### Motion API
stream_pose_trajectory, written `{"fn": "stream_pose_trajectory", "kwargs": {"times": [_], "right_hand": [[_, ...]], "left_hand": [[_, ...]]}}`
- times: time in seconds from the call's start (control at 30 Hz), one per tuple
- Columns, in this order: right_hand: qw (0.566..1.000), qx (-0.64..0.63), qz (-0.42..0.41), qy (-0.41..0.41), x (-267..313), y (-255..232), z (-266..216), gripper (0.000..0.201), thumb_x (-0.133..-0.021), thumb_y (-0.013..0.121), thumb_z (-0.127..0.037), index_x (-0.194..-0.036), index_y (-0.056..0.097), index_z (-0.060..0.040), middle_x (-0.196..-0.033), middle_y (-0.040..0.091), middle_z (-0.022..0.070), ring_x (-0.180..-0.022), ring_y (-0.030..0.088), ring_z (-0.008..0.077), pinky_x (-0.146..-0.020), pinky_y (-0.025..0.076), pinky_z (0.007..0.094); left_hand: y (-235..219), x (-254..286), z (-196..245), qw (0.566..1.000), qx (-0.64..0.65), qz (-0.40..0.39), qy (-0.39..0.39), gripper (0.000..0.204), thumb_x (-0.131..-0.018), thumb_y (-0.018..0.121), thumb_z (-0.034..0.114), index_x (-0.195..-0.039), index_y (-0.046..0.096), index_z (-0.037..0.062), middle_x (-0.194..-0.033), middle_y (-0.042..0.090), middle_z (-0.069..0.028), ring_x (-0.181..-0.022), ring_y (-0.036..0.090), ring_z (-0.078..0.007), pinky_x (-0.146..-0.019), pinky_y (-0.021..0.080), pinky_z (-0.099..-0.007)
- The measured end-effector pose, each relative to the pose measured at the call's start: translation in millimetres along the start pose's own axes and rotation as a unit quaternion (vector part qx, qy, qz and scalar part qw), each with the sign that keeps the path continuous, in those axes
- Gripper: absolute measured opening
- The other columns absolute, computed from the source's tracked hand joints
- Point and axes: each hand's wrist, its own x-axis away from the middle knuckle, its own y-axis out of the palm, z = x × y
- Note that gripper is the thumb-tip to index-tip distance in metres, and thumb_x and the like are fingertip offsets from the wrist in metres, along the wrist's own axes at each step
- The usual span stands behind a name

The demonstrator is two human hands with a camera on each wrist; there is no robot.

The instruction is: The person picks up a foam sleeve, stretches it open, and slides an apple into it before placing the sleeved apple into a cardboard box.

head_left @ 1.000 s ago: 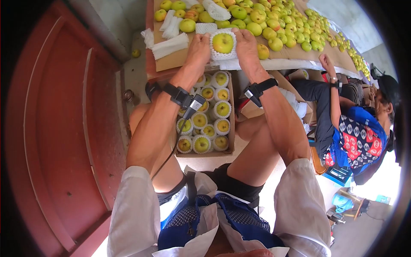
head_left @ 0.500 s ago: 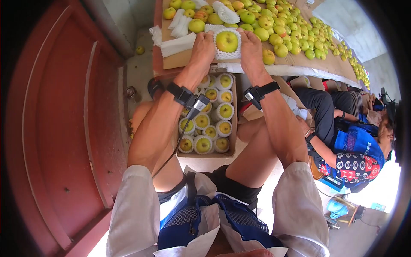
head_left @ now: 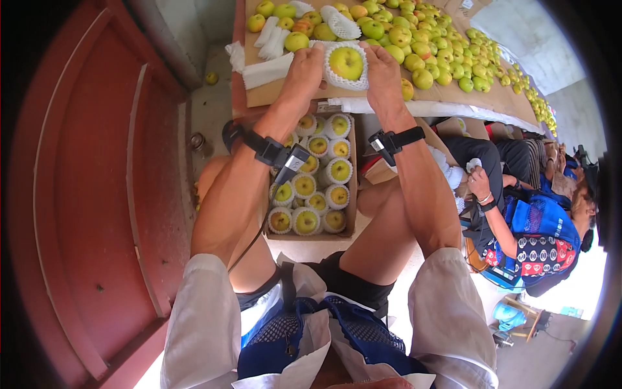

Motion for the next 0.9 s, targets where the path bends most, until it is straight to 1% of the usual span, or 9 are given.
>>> {"fn": "stream_pose_trajectory", "kwargs": {"times": [0.13,0.23,0.33,0.43,0.57,0.67,0.73,0.83,0.9], "right_hand": [[1.0,0.012,-0.01,-0.005,6,3,-7,0.026,-0.097,0.067,-0.021,-0.101,0.068,0.0043,-0.086,0.064,0.0009,-0.077,0.052,0.0077,-0.068,0.043,0.023],[0.998,0.054,0.002,-0.021,11,6,-13,0.028,-0.097,0.066,-0.023,-0.1,0.068,0.0047,-0.086,0.064,0.002,-0.077,0.052,0.0088,-0.069,0.043,0.0236],[0.995,0.077,0.026,-0.05,11,9,-12,0.028,-0.097,0.065,-0.023,-0.099,0.067,0.0049,-0.085,0.063,0.0029,-0.077,0.052,0.0096,-0.069,0.043,0.0247],[0.995,0.061,0.041,-0.061,8,6,-7,0.026,-0.097,0.063,-0.021,-0.099,0.067,0.0052,-0.084,0.062,0.0034,-0.078,0.051,0.01,-0.07,0.043,0.0256],[0.996,0.01,0.058,-0.062,7,6,-5,0.026,-0.097,0.061,-0.018,-0.101,0.066,0.0067,-0.086,0.064,0.0057,-0.079,0.053,0.0118,-0.071,0.044,0.0266],[0.989,0.07,0.089,-0.092,9,7,-10,0.027,-0.098,0.06,-0.018,-0.102,0.066,0.0079,-0.088,0.066,0.0085,-0.081,0.056,0.014,-0.072,0.045,0.0279],[0.988,0.083,0.097,-0.088,7,4,-8,0.028,-0.097,0.059,-0.018,-0.102,0.066,0.0085,-0.09,0.067,0.01,-0.083,0.058,0.0154,-0.074,0.046,0.029],[0.992,0.053,0.099,-0.065,4,1,-4,0.028,-0.097,0.058,-0.018,-0.102,0.066,0.009,-0.091,0.068,0.0112,-0.084,0.059,0.0168,-0.076,0.047,0.03],[0.992,0.055,0.106,-0.05,6,0,-5,0.029,-0.096,0.058,-0.018,-0.101,0.066,0.0091,-0.091,0.068,0.0124,-0.085,0.06,0.0183,-0.076,0.047,0.0308]], "left_hand": [[-10,8,11,0.992,0.003,-0.128,0.017,0.049,-0.098,0.06,0.05,-0.117,0.06,0.0054,-0.103,0.063,-0.0004,-0.093,0.057,-0.0089,-0.078,0.046,-0.026],[-8,14,11,0.996,0.007,-0.093,0.0,0.047,-0.095,0.066,0.049,-0.115,0.062,0.0064,-0.101,0.063,0.0004,-0.092,0.057,-0.009,-0.077,0.046,-0.0264],[-7,10,7,0.99,0.065,-0.122,-0.009,0.043,-0.096,0.067,0.045,-0.115,0.064,0.0067,-0.104,0.066,-0.0001,-0.093,0.059,-0.0083,-0.077,0.047,-0.026],[-5,7,3,0.984,0.136,-0.109,-0.031,0.04,-0.097,0.066,0.042,-0.118,0.065,0.0069,-0.108,0.068,-0.0008,-0.094,0.06,-0.0081,-0.076,0.048,-0.0254],[-1,10,4,0.982,0.142,-0.126,-0.022,0.039,-0.098,0.065,0.041,-0.119,0.065,0.0076,-0.109,0.068,-0.0011,-0.095,0.061,-0.0081,-0.075,0.048,-0.0254],[0,12,3,0.983,0.133,-0.124,-0.018,0.042,-0.096,0.068,0.041,-0.118,0.064,0.0063,-0.11,0.068,-0.0019,-0.098,0.061,-0.0097,-0.078,0.049,-0.0274],[0,13,3,0.99,0.103,-0.096,-0.008,0.048,-0.094,0.07,0.042,-0.119,0.061,0.0028,-0.111,0.067,-0.0041,-0.1,0.062,-0.0124,-0.081,0.05,-0.0299],[2,17,8,0.983,0.132,-0.128,-0.023,0.043,-0.094,0.071,0.039,-0.12,0.062,0.0072,-0.112,0.066,-0.0016,-0.101,0.06,-0.0105,-0.084,0.048,-0.0285],[2,17,7,0.985,0.115,-0.13,-0.02,0.045,-0.094,0.071,0.038,-0.124,0.06,0.0061,-0.116,0.065,-0.0028,-0.103,0.06,-0.0117,-0.086,0.049,-0.0297]]}}
